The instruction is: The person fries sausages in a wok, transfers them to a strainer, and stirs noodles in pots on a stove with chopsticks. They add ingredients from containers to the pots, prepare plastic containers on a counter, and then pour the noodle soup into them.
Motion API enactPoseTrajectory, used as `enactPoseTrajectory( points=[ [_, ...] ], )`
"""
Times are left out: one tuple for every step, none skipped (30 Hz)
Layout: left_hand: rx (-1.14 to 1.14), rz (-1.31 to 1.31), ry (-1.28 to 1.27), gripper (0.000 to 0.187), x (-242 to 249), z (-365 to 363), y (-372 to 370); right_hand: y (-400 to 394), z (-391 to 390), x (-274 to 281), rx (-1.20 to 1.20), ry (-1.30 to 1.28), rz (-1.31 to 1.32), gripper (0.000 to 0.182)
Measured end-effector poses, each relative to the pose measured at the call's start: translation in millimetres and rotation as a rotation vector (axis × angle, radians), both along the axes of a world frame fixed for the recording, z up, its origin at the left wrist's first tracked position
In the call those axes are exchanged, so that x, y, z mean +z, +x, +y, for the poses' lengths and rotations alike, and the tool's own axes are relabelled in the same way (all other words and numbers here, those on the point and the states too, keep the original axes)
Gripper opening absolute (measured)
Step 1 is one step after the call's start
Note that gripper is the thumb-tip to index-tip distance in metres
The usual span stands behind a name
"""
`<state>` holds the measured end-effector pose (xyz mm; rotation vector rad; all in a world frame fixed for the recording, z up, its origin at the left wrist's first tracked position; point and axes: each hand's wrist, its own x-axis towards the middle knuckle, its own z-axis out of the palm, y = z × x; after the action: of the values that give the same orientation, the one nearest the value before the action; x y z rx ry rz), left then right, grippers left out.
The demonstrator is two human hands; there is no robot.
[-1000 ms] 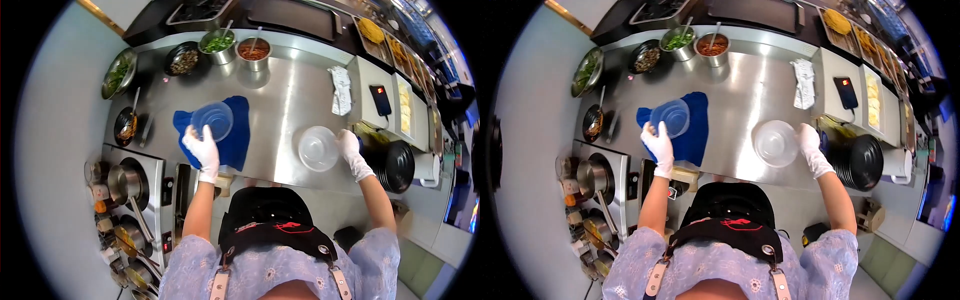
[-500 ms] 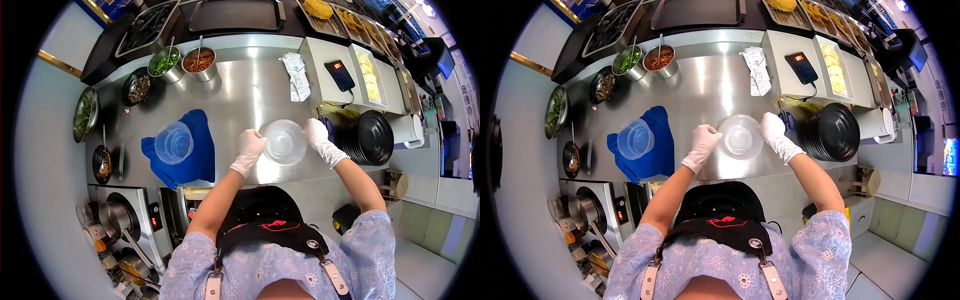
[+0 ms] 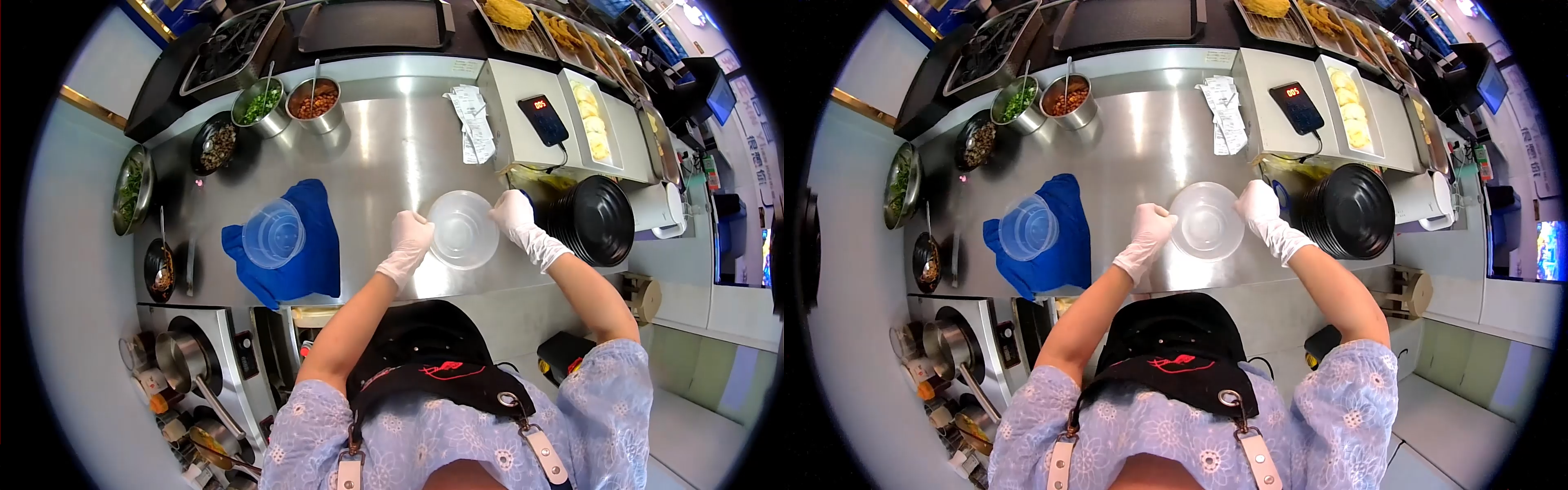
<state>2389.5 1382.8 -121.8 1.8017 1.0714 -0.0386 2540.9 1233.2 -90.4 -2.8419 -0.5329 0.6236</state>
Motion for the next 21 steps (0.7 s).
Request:
enactPoseTrajectory(
  points=[
    [-0.002, -0.001, -0.001, 0.022, 4.9, -1.3, -0.6, 1.4, -0.4, 2.9, 0.002, 0.027, 0.013, 0.019],
    [0.001, -0.016, -0.017, 0.019, 11.0, -2.1, -1.4, 3.1, -0.3, 4.8, 0.005, 0.055, 0.025, 0.019],
    [0.004, -0.031, -0.033, 0.017, 15.3, -3.0, -1.7, 4.8, -0.6, 3.9, 0.003, 0.055, 0.023, 0.019],
    [0.001, -0.032, -0.033, 0.017, 13.5, -3.6, -0.9, 5.5, -0.9, 2.2, -0.001, 0.047, 0.022, 0.018],
    [-0.025, -0.016, -0.01, 0.019, 9.8, -3.7, 0.5, 6.4, -1.6, 0.7, -0.004, 0.038, 0.022, 0.018],
    [-0.052, -0.001, 0.013, 0.021, 6.8, -4.0, 1.0, 7.4, -2.5, -0.7, -0.005, 0.039, 0.022, 0.018],
    [-0.052, -0.001, 0.014, 0.021, 3.7, -5.0, 1.1, 7.6, -2.1, 0.4, -0.006, 0.023, 0.024, 0.018],
    [-0.03, -0.045, 0.031, 0.016, 0.7, -6.2, 1.9, 7.9, -1.7, 1.7, -0.006, 0.006, 0.026, 0.018],
    [-0.007, -0.089, 0.049, 0.013, -2.2, -7.7, 2.6, 7.4, -2.2, 3.1, -0.005, 0.007, 0.025, 0.018],
    [-0.004, -0.089, 0.049, 0.013, -1.4, -9.1, 3.3, 7.3, -4.7, 2.6, 0.017, 0.007, 0.006, 0.018],
    [-0.042, -0.101, 0.026, 0.014, -0.7, -9.4, 4.0, 6.8, -5.9, 2.8, 0.045, 0.008, -0.012, 0.018],
    [-0.071, -0.111, 0.008, 0.014, 0.0, -6.7, 3.6, 8.1, -7.3, 1.7, 0.062, 0.013, -0.009, 0.018],
    [-0.07, -0.153, 0.019, 0.015, -5.9, -7.0, 4.9, 11.2, -10.8, -2.2, 0.072, 0.02, -0.057, 0.019],
    [-0.062, -0.192, 0.035, 0.016, -9.7, -9.5, 6.9, 12.1, -10.7, -4.5, 0.09, 0.031, -0.1, 0.019],
    [-0.036, -0.172, 0.01, 0.015, -13.4, -12.5, 9.2, 14.0, -11.8, -5.5, 0.098, 0.042, -0.096, 0.019],
    [-0.023, -0.195, 0.044, 0.013, -8.9, -15.6, 8.7, 16.0, -13.9, -0.7, 0.103, 0.05, -0.094, 0.019],
    [-0.037, -0.109, 0.022, 0.01, 0.2, -15.4, 10.7, 20.8, -17.5, 1.5, 0.111, 0.038, -0.045, 0.019],
    [0.005, -0.158, 0.046, 0.009, -1.3, -18.5, 10.9, 23.8, -19.3, 4.9, 0.117, 0.023, 0.002, 0.018],
    [0.015, -0.175, 0.055, 0.008, -1.6, -20.7, 12.5, 21.2, -17.5, 16.1, 0.122, 0.013, 0.022, 0.018],
    [0.022, -0.194, 0.063, 0.007, -0.9, -21.8, 14.1, 19.4, -16.3, 24.4, 0.126, 0.003, 0.041, 0.017],
    [0.044, -0.193, 0.068, 0.007, -0.6, -23.2, 14.8, 25.8, -19.9, 15.8, 0.112, 0.008, 0.013, 0.016]
  ],
)
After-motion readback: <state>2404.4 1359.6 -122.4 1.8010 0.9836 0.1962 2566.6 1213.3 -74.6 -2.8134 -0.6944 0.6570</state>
